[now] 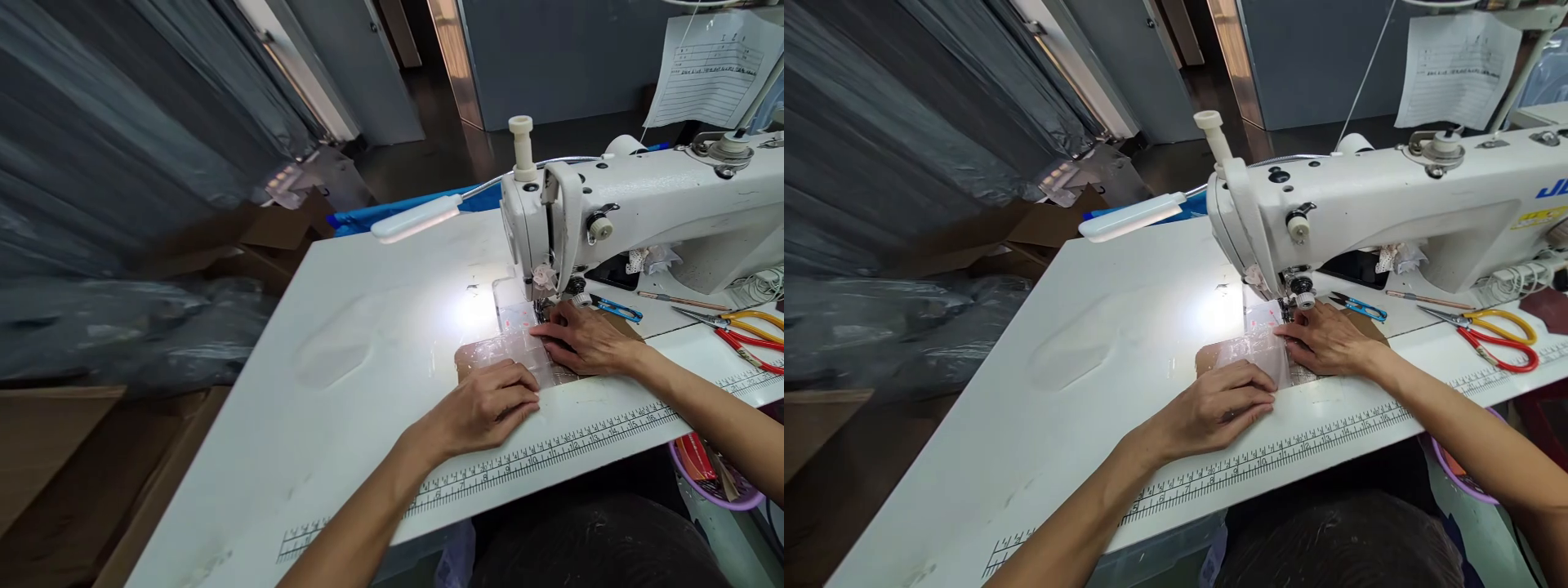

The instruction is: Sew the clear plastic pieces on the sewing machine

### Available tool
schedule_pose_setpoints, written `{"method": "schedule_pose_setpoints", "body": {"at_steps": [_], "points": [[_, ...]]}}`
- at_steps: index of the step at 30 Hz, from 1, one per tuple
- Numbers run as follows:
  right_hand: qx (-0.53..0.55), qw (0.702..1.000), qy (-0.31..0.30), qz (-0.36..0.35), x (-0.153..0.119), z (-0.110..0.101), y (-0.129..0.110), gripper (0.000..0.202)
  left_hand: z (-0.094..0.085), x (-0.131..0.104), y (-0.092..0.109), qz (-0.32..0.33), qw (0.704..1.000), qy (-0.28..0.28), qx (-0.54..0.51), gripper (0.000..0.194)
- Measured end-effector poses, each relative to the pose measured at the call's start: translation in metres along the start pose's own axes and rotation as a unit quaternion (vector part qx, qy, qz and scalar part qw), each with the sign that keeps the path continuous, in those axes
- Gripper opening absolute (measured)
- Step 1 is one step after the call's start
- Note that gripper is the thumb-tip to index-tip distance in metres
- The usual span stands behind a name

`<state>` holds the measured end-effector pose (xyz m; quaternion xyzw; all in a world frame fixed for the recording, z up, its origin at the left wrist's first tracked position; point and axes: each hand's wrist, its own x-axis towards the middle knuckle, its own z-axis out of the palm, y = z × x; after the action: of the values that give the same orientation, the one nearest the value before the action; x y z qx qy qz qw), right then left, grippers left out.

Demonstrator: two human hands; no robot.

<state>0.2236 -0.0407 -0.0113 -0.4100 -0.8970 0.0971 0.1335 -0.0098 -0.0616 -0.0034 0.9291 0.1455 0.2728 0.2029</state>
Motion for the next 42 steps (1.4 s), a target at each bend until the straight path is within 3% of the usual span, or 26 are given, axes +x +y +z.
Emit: {"method": "schedule_pose_setpoints", "body": {"at_steps": [5, 9, 14, 21, 29, 42], "points": [[0.063, 0.998, 0.027, 0.008, -0.005, 0.000, 0.004, 0.040, 0.003, 0.000, -0.005, 0.029, 0.998, 0.040, 0.045, 0.013], [0.132, 0.990, 0.046, 0.005, -0.014, -0.003, 0.013, 0.038, 0.000, 0.001, -0.005, 0.009, 0.997, 0.067, 0.033, 0.013], [0.126, 0.991, 0.043, -0.029, -0.015, -0.004, 0.014, 0.035, -0.002, 0.002, -0.003, -0.004, 0.996, 0.091, 0.025, 0.011], [0.121, 0.990, 0.050, -0.044, -0.014, -0.002, 0.014, 0.034, 0.005, 0.004, -0.002, 0.029, 0.995, 0.090, 0.025, 0.007], [0.128, 0.988, 0.060, -0.053, -0.013, -0.002, 0.013, 0.035, 0.006, 0.002, -0.003, 0.017, 0.998, 0.063, 0.024, 0.009], [0.095, 0.991, 0.023, -0.090, -0.019, -0.013, 0.004, 0.034, 0.005, 0.000, -0.004, 0.014, 0.997, 0.070, 0.004, 0.007]]}}
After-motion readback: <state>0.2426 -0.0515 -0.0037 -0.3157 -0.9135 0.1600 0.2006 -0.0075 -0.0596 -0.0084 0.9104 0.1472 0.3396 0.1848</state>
